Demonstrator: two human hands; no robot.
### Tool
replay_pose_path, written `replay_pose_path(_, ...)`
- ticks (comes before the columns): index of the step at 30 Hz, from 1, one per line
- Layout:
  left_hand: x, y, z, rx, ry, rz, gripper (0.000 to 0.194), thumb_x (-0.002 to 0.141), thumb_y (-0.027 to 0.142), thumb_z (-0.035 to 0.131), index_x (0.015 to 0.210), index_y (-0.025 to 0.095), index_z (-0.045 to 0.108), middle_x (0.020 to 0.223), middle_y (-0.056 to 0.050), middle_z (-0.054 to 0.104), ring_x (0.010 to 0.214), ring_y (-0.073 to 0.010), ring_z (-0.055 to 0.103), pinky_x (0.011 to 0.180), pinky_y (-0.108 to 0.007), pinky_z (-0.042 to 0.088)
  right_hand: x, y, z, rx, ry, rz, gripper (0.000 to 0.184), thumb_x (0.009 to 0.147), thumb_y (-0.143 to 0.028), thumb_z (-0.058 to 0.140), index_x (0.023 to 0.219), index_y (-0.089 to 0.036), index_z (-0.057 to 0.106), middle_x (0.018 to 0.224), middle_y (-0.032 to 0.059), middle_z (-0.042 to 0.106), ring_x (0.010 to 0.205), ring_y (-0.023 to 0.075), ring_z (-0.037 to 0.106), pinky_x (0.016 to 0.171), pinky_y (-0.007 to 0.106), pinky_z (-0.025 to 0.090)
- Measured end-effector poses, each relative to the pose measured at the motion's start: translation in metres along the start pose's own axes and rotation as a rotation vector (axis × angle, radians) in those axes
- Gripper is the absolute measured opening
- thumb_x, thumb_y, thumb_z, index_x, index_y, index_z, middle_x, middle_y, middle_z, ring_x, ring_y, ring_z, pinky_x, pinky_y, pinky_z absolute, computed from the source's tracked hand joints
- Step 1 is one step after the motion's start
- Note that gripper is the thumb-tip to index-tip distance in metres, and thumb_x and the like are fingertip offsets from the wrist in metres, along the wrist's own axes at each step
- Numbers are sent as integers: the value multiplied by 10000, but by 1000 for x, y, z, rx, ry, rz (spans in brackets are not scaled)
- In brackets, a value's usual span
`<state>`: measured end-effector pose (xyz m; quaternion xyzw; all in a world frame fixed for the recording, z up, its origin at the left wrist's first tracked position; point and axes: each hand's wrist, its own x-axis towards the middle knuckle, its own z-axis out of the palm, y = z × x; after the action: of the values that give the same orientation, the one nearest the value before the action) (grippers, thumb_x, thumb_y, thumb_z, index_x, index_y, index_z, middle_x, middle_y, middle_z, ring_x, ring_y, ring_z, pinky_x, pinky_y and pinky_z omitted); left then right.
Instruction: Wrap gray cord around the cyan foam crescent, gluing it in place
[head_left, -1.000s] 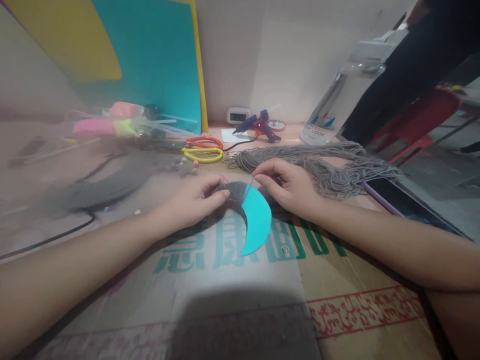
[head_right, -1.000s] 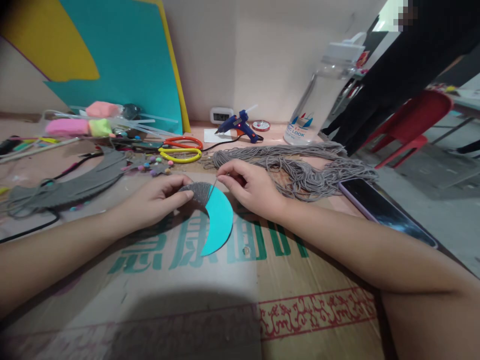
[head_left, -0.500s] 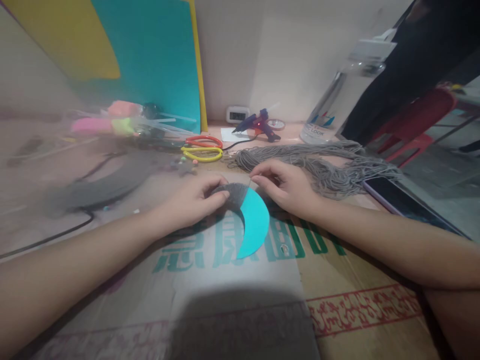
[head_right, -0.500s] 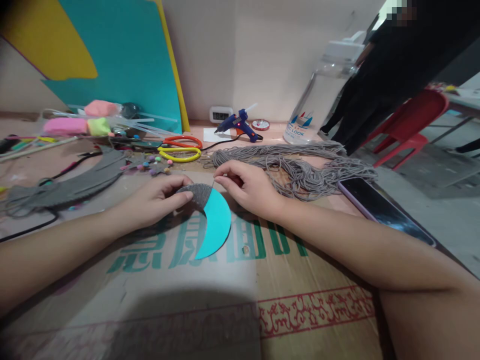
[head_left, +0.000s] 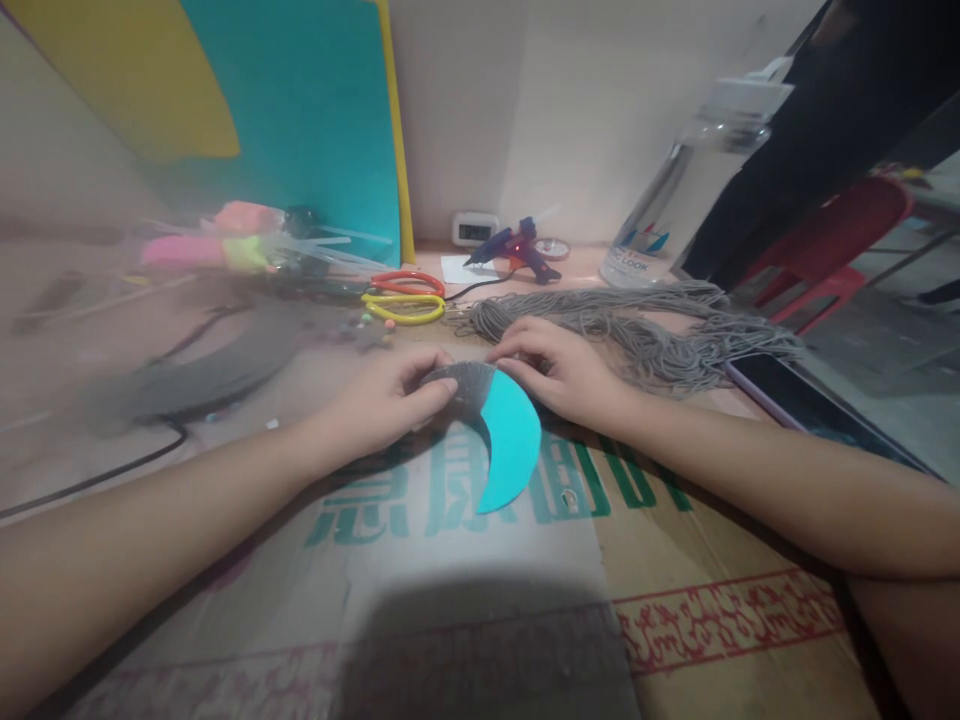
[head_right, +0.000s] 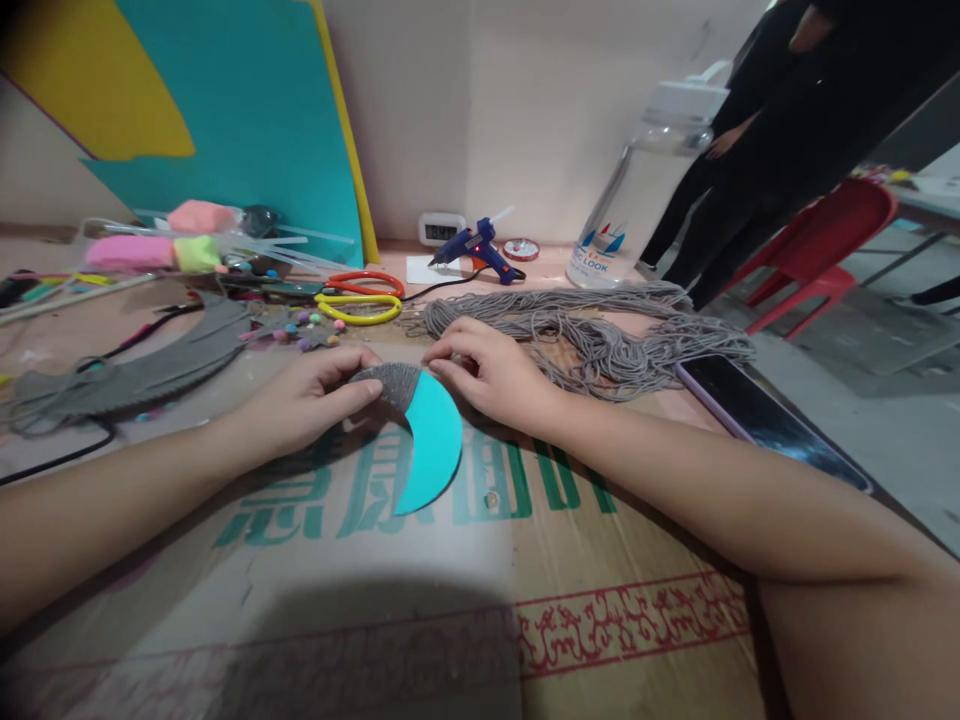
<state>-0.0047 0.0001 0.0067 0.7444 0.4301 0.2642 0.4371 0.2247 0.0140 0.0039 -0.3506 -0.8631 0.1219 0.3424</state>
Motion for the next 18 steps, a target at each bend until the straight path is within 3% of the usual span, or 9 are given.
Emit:
replay_pose_path(3, 0, 0, 0, 5, 94, 5, 177, 855, 340, 513, 743, 203, 511, 567, 51, 496, 509, -121, 475, 484, -233, 359, 0, 0, -3, 40, 95, 36, 212, 920, -256, 523, 1090, -186, 629, 1107, 88, 610, 961, 172, 592, 771, 291, 476)
replay_pose_path(6, 1, 1, -2, 55, 187, 10, 197, 850, 350, 516, 720, 203, 502, 566, 44, 515, 518, -129, 486, 494, -239, 371, -2, -5, -7, 100, 179, 140, 178, 927, -315, 512, 997, -179, 604, 939, 52, 634, 815, 149, 591, 682, 261, 463)
replay_pose_path(9, 0, 3, -2, 71, 236, 15, 178, 851, 343, 511, 747, 199, 524, 568, 41, 521, 520, -132, 483, 499, -241, 377, -3, -12, -8, 159, 21, 245, 264, 918, -389, 516, 802, -167, 601, 679, -2, 598, 616, 114, 535, 580, 235, 417)
replay_pose_path(12, -1, 3, -2, 43, 239, 10, 172, 862, 362, 516, 823, 197, 550, 594, 38, 536, 526, -132, 488, 494, -236, 380, -4, -20, -5, 240, -119, 297, 280, 894, -395, 544, 757, -159, 604, 629, -17, 572, 568, 98, 494, 539, 224, 383)
replay_pose_path(16, -2, -1, -2, -20, 259, 66, 307, 911, 474, 450, 824, 192, 538, 685, 10, 571, 603, -136, 529, 538, -236, 418, -5, -26, -2, 429, -141, 423, 348, 903, -437, 515, 679, -171, 529, 536, -47, 475, 482, 79, 441, 468, 210, 347)
replay_pose_path(18, -1, -3, -3, -19, 213, 82, 379, 915, 518, 420, 809, 183, 561, 728, -13, 604, 651, -148, 562, 568, -245, 441, -4, -27, -2, 494, -111, 462, 354, 890, -451, 528, 667, -177, 504, 533, -49, 467, 473, 78, 450, 452, 202, 355)
